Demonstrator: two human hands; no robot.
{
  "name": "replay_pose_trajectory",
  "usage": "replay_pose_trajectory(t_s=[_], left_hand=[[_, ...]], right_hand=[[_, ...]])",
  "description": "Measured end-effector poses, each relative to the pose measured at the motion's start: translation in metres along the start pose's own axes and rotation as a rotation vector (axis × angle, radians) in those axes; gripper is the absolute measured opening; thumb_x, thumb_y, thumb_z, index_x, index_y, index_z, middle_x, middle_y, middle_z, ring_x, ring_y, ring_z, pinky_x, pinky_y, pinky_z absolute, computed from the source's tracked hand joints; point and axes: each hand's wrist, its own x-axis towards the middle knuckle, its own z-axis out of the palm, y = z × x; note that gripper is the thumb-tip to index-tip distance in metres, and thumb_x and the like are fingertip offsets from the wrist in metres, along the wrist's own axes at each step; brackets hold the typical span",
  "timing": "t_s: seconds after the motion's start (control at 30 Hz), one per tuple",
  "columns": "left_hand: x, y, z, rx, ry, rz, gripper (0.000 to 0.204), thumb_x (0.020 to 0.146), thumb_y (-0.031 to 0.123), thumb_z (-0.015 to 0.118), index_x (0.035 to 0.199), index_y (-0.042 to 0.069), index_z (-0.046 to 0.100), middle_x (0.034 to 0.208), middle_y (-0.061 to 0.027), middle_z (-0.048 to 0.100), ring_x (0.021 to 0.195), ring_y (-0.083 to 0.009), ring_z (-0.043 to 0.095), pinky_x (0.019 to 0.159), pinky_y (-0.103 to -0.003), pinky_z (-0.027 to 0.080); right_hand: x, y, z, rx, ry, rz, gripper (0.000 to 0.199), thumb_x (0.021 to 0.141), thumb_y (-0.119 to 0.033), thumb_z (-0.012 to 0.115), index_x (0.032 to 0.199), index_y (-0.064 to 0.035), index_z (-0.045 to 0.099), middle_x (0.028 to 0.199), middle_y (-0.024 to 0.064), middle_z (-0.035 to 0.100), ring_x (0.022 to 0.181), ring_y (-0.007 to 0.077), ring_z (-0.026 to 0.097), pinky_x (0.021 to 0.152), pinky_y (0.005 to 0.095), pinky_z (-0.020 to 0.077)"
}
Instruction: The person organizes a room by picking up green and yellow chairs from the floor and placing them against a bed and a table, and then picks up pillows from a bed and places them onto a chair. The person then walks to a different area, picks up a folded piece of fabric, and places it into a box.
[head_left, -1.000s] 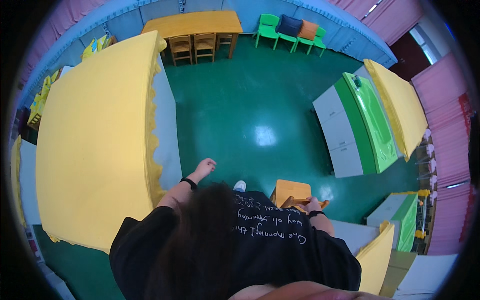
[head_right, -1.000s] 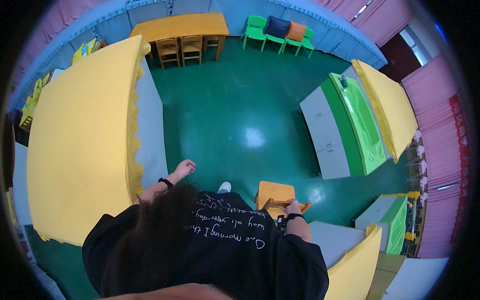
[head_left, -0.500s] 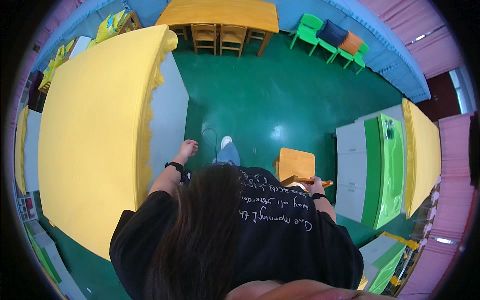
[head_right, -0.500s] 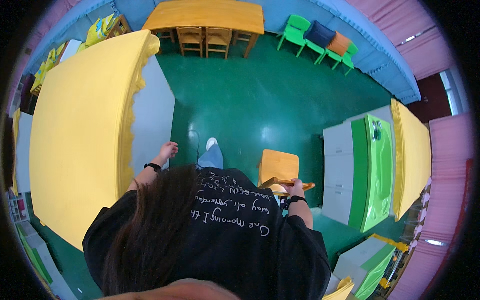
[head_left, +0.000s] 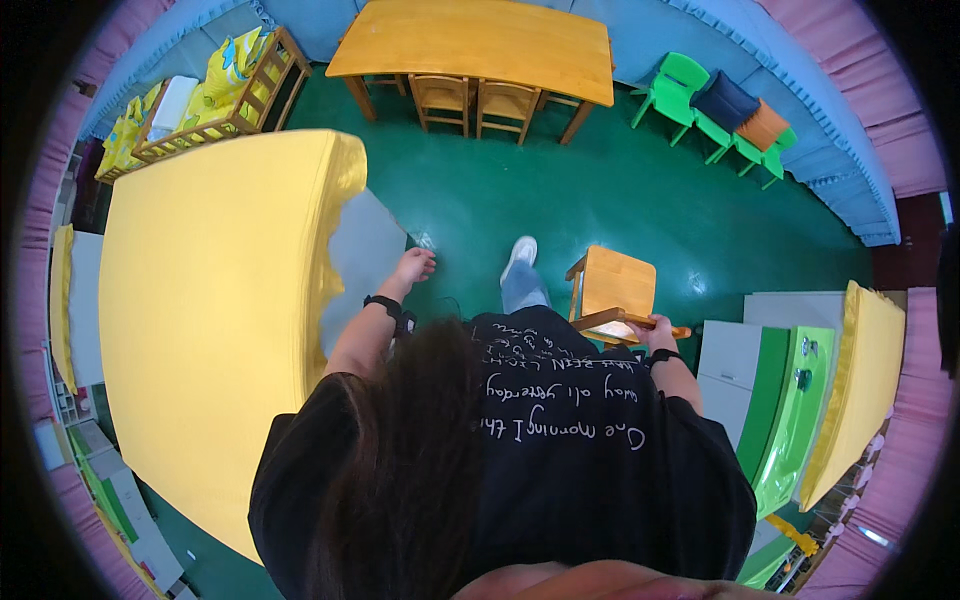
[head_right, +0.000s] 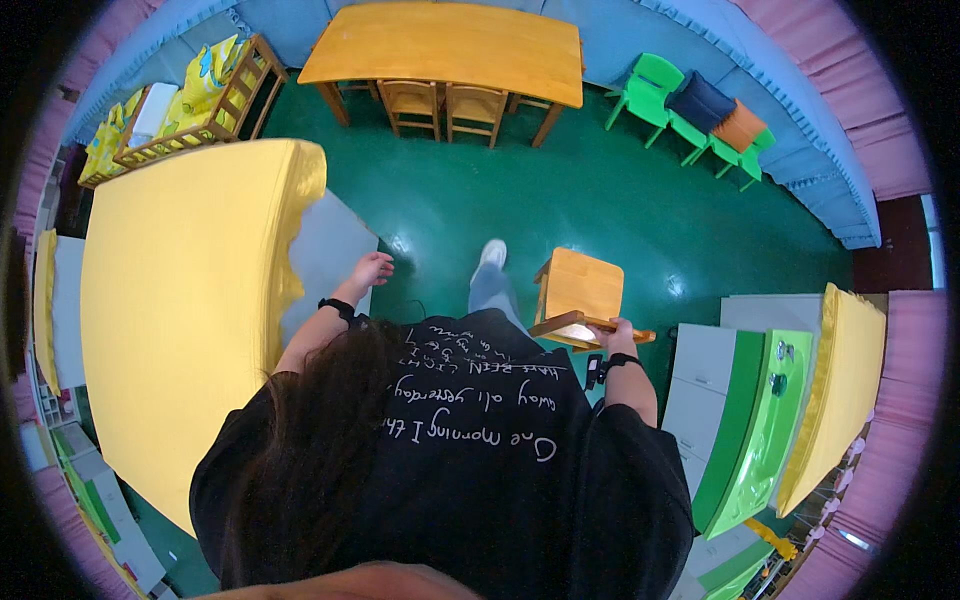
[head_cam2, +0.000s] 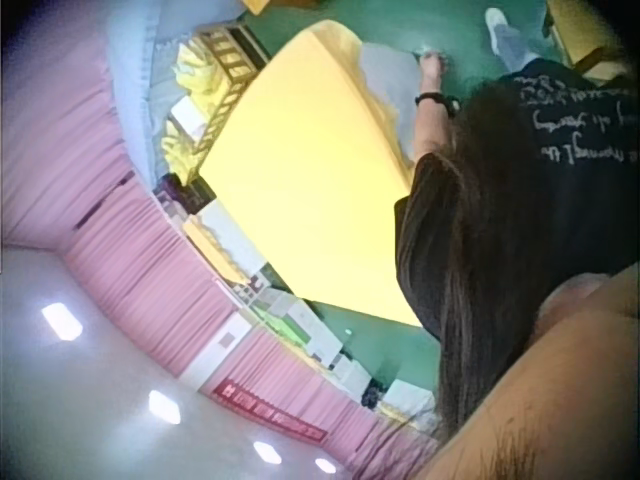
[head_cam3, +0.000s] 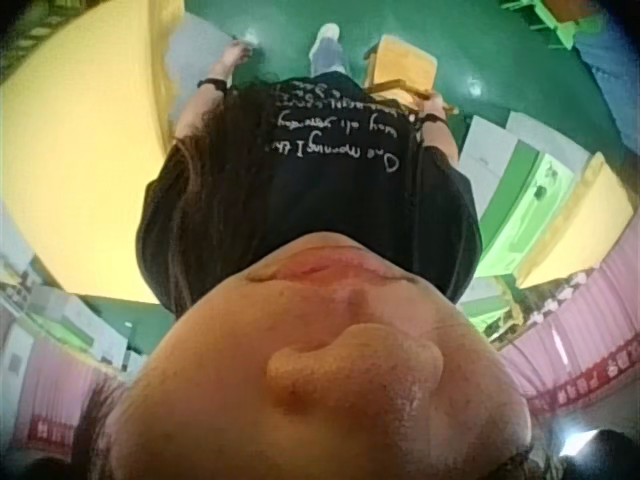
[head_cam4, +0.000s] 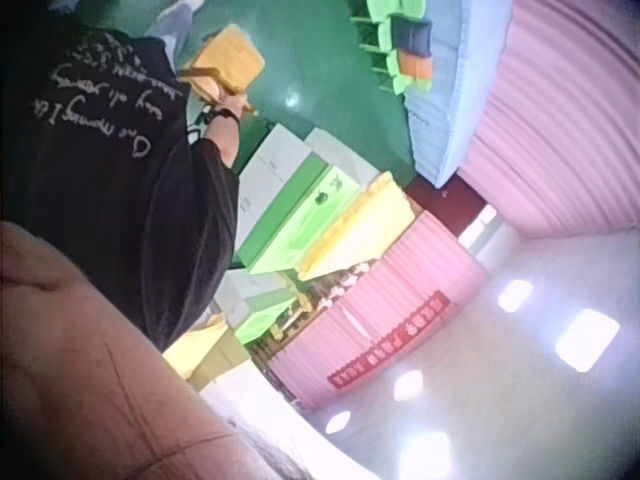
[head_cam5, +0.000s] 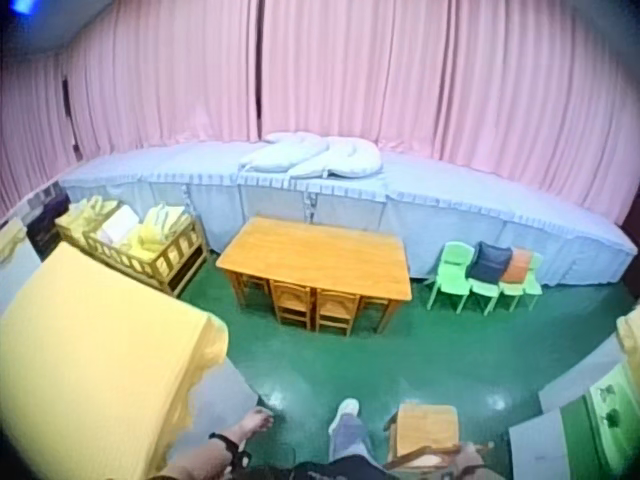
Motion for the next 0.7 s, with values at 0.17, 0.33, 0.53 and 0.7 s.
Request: replay_pose_trajectory(t_s=[0.17,0.33,0.53,0.7], left_hand=[[0.106,0.071,-0.006,-0.049,0.054,-0.049,0.018,0.085,0.025,0.043,0.095,0.013,0.052,0.084,-0.0027,0.057,0.076,-0.0151,0.054,0.066,-0.033,0.043],[0.177,0.151,-0.027,-0.106,0.202,-0.101,0.018,0.083,0.02,0.041,0.095,0.012,0.052,0.085,-0.0033,0.057,0.078,-0.0158,0.054,0.067,-0.035,0.043],[0.266,0.247,-0.038,-0.123,0.214,-0.074,0.017,0.078,0.022,0.05,0.091,0.012,0.056,0.08,-0.0029,0.058,0.073,-0.0137,0.054,0.061,-0.032,0.045],[0.366,0.306,-0.071,-0.015,0.241,-0.189,0.024,0.076,0.023,0.053,0.092,0.006,0.057,0.085,-0.0068,0.059,0.074,-0.019,0.054,0.061,-0.038,0.045]], right_hand=[[0.089,-0.047,0.109,-0.005,-0.058,0.063,0.04,0.073,-0.01,0.04,0.109,0.0054,0.04,0.119,0.0213,0.042,0.111,0.0425,0.038,0.09,0.0597,0.0325],[0.126,-0.077,0.226,-0.122,-0.016,0.113,0.038,0.073,-0.007,0.037,0.109,0.0025,0.042,0.116,0.0216,0.044,0.108,0.0424,0.041,0.086,0.061,0.035],[0.167,-0.132,0.295,-0.242,-0.209,0.235,0.034,0.076,-0.01,0.042,0.107,0.0029,0.044,0.113,0.0197,0.048,0.104,0.0371,0.046,0.087,0.0542,0.0377],[0.219,-0.142,0.346,-0.034,-0.03,0.309,0.034,0.075,-0.005,0.037,0.108,0.0006,0.043,0.117,0.0182,0.044,0.107,0.0392,0.04,0.092,0.0609,0.0284]])
